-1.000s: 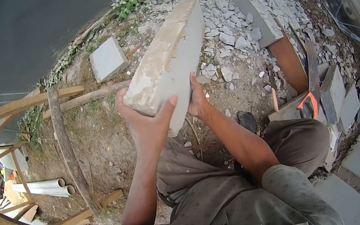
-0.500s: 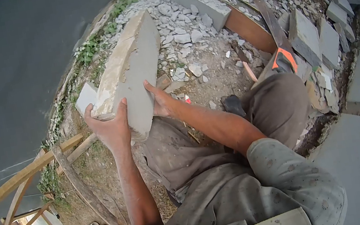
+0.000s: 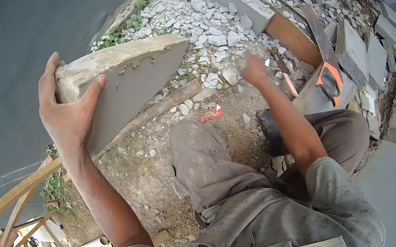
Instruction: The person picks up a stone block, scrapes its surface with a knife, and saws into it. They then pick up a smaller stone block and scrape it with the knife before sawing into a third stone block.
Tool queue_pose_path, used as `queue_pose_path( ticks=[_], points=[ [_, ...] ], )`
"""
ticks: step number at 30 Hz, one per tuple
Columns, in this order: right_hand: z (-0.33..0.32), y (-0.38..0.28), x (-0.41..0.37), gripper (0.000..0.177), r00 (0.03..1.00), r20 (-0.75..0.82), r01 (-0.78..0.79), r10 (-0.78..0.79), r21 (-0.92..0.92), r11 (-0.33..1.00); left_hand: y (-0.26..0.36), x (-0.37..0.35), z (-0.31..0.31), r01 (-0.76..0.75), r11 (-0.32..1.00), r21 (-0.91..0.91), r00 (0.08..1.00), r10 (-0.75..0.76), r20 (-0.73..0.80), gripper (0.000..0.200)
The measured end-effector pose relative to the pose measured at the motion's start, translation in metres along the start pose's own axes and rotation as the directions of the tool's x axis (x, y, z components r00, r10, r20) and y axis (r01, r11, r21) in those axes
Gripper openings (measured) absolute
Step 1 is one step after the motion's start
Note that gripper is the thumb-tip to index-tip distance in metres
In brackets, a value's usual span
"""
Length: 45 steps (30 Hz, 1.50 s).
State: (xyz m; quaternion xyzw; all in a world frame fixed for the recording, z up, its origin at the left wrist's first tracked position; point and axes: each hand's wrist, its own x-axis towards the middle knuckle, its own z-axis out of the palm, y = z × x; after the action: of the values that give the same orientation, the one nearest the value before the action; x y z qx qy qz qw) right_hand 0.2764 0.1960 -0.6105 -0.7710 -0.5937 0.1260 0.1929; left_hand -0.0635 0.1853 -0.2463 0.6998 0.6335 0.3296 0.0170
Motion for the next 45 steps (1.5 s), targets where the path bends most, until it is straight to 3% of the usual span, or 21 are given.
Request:
queue_pose_path(
  ticks=[1, 3, 6, 8, 11, 13, 15, 16, 19, 22, 24, 25, 27, 28, 31, 32, 34, 35, 38, 41, 45],
  points=[
    [-0.039, 0.028, 0.0, 0.056, 0.947, 0.153, -0.227, 0.281, -0.299, 0.927, -0.004, 0.011, 0.001, -0.033, 0.999, -0.02, 0.999, 0.034, 0.031, 0.084],
    [-0.043, 0.099, -0.018, 0.053, 0.808, 0.154, -0.492, 0.569, -0.355, 0.795, -0.013, 0.035, 0.003, -0.101, 0.993, -0.065, 0.99, 0.107, 0.096, 0.086],
    [-0.001, 0.163, -0.033, 0.051, 0.776, 0.23, -0.531, 0.587, -0.265, 0.805, -0.008, 0.07, 0.006, -0.112, 0.993, 0.04, 0.974, 0.101, 0.202, 0.095],
    [0.003, 0.165, -0.035, 0.053, 0.762, 0.262, -0.558, 0.592, -0.198, 0.806, -0.001, 0.082, 0.014, -0.096, 0.988, 0.124, 0.978, 0.07, 0.198, 0.101],
    [-0.013, 0.11, -0.007, 0.04, 0.777, 0.267, -0.607, 0.57, 0.083, 0.79, -0.001, 0.094, 0.027, -0.098, 0.988, 0.12, 0.985, 0.079, 0.154, 0.099],
    [-0.028, 0.04, -0.001, 0.038, 0.963, -0.007, -0.241, 0.27, 0.428, 0.871, -0.003, 0.099, 0.032, -0.171, 0.981, 0.094, 0.976, 0.155, 0.151, 0.095],
    [-0.089, -0.051, 0.002, 0.037, 0.995, 0.094, -0.092, 0.046, 0.58, 0.81, -0.006, 0.106, 0.032, -0.244, 0.967, 0.073, 0.957, 0.228, 0.181, 0.096],
    [-0.113, -0.089, -0.002, 0.036, 0.998, 0.003, 0.041, -0.06, 0.696, 0.717, -0.008, 0.108, 0.031, -0.321, 0.941, 0.11, 0.932, 0.294, 0.21, 0.098],
    [-0.177, -0.175, -0.016, 0.037, 0.931, -0.261, 0.354, -0.255, 0.814, 0.46, -0.007, 0.112, 0.029, -0.3, 0.869, 0.393, 0.939, 0.198, 0.28, 0.102],
    [-0.215, -0.227, -0.022, 0.039, 0.819, -0.484, 0.565, -0.308, 0.774, 0.285, -0.013, 0.116, 0.033, -0.154, 0.946, 0.286, 0.974, 0.095, 0.208, 0.108],
    [-0.22, -0.247, -0.022, 0.039, 0.717, -0.63, 0.692, -0.3, 0.695, 0.196, -0.003, 0.119, 0.028, -0.119, 0.964, 0.239, 0.958, 0.049, 0.283, 0.11],
    [-0.22, -0.252, -0.018, 0.039, 0.774, -0.491, 0.618, -0.4, 0.724, 0.307, -0.001, 0.12, 0.025, -0.096, 0.972, 0.216, 0.948, 0.023, 0.318, 0.111],
    [-0.22, -0.257, -0.006, 0.039, 0.843, -0.154, 0.461, -0.515, 0.7, 0.545, -0.012, 0.117, 0.031, -0.131, 0.953, 0.272, 0.972, 0.069, 0.226, 0.111],
    [-0.223, -0.257, 0.001, 0.039, 0.887, -0.059, 0.35, -0.458, 0.732, 0.584, -0.015, 0.117, 0.034, -0.152, 0.942, 0.299, 0.978, 0.1, 0.183, 0.111],
    [-0.242, -0.258, -0.01, 0.039, 0.812, -0.456, 0.565, -0.363, 0.77, 0.297, -0.015, 0.114, 0.034, -0.218, 0.936, 0.276, 0.97, 0.175, 0.169, 0.109],
    [-0.24, -0.262, -0.012, 0.039, 0.714, -0.629, 0.697, -0.307, 0.677, 0.236, -0.012, 0.115, 0.033, -0.169, 0.957, 0.237, 0.966, 0.113, 0.233, 0.11],
    [-0.231, -0.265, 0.005, 0.036, 0.811, -0.368, 0.561, -0.456, 0.712, 0.422, 0.009, 0.117, 0.021, -0.075, 0.982, 0.174, 0.929, 0.006, 0.369, 0.11],
    [-0.23, -0.266, 0.012, 0.035, 0.835, -0.229, 0.499, -0.5, 0.697, 0.514, 0.004, 0.115, 0.025, -0.118, 0.971, 0.209, 0.951, 0.05, 0.307, 0.11],
    [-0.265, -0.264, 0.001, 0.032, 0.856, -0.333, 0.478, -0.396, 0.801, 0.361, -0.015, 0.114, 0.035, -0.203, 0.941, 0.272, 0.972, 0.161, 0.17, 0.109],
    [-0.247, -0.274, -0.003, 0.03, 0.734, -0.6, 0.674, -0.319, 0.702, 0.231, -0.016, 0.106, 0.036, -0.213, 0.94, 0.268, 0.971, 0.172, 0.166, 0.109],
    [-0.257, -0.271, 0.0, 0.034, 0.854, -0.246, 0.454, -0.459, 0.782, 0.426, -0.009, 0.108, 0.033, -0.2, 0.953, 0.227, 0.972, 0.163, 0.17, 0.108]
  ],
)
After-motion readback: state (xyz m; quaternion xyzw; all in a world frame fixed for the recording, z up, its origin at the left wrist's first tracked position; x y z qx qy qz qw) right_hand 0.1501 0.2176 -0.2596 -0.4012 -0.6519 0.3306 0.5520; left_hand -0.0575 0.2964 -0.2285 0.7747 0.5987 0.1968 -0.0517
